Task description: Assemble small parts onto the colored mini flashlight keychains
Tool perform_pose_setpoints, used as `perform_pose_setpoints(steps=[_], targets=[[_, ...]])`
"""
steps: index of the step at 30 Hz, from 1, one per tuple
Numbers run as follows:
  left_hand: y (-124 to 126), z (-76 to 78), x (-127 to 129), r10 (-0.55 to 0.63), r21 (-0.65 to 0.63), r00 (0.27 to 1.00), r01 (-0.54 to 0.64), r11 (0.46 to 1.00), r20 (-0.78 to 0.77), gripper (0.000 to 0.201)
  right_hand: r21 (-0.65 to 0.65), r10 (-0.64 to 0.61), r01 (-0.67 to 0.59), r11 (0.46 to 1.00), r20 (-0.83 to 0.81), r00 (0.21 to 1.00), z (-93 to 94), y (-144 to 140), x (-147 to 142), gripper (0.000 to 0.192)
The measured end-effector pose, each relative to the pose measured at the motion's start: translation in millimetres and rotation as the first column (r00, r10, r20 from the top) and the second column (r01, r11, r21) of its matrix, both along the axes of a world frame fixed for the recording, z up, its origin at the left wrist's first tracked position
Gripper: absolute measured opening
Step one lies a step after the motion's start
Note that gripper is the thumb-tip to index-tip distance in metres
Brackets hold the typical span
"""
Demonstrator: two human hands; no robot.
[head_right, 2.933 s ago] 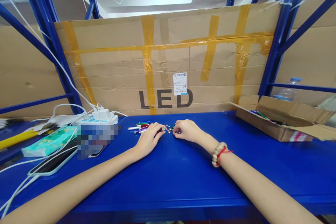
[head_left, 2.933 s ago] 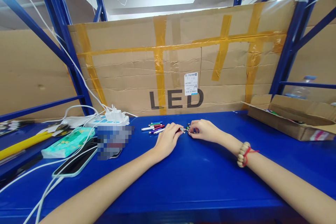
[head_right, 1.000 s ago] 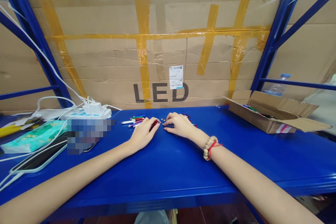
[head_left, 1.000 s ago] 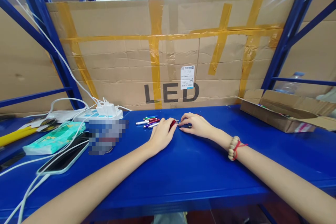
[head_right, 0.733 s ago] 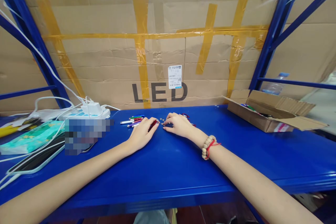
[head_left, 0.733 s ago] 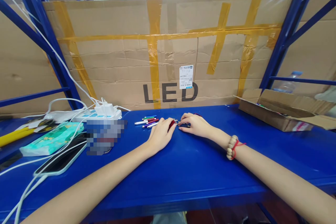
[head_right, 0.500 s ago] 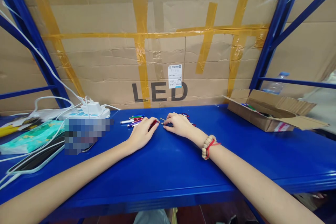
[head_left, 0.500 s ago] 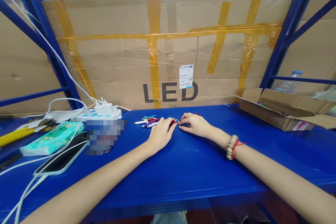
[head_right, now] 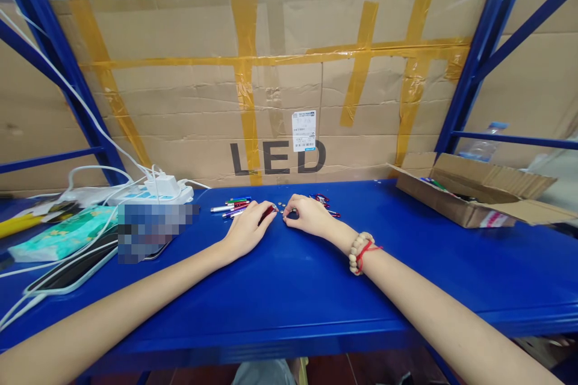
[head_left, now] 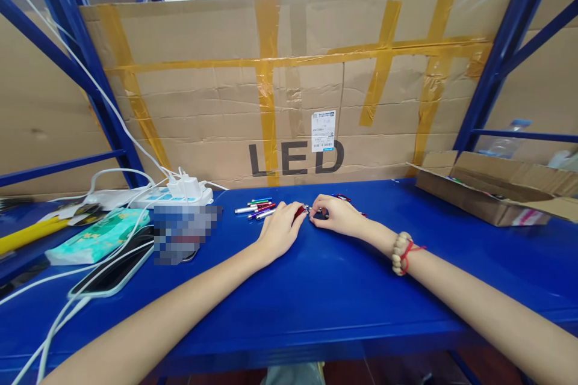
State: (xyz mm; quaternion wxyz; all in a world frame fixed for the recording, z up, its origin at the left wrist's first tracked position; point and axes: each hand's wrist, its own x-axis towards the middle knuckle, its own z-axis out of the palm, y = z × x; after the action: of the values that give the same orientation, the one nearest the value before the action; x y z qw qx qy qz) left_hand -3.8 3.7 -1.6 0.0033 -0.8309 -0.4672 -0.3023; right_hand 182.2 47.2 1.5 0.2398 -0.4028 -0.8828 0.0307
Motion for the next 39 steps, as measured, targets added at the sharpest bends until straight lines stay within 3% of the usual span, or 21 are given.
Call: perform_pose_setpoints(steps=[10,22,29,34,39], targets=[[-0.4,0.6,0.1,0.029,-0.036,0.999,-0.03,0.999,-0.019,0.01,0.12,-0.009,0.01,0.993,-0.01,1.0,6.0,-7.8,-3.8,0.013],[1.7,-0.5,-0.2,0.085,-0.105,0.996,-0.089,0.99,-0.04,0.013,0.296,0.146,-0.043,0.954,-0.337,0.93,7.3,-15.2,-11.7,0.022],[0.0,1.6,-0.4,0.068,-0.123,0.997,-0.07,0.99,-0.024,0.015,0.28,0.22,-0.146,0.949,-0.254,0.942,5.7,-15.2,-12.6,0.025],[-0.2,2.6,-0.5,0.09,-0.152,0.996,-0.086,0.985,0.019,0.016,0.271,0.189,-0.118,0.955,-0.252,0.949,6.6,-16.8,-12.7,0.026],[4.0,1.6,-2.8,0.17,-0.188,0.98,-0.149,0.971,0.105,0.019,0.238,0.023,0.015,0.971,-0.155,0.988,7.1,-15.7,-10.3,0.028]])
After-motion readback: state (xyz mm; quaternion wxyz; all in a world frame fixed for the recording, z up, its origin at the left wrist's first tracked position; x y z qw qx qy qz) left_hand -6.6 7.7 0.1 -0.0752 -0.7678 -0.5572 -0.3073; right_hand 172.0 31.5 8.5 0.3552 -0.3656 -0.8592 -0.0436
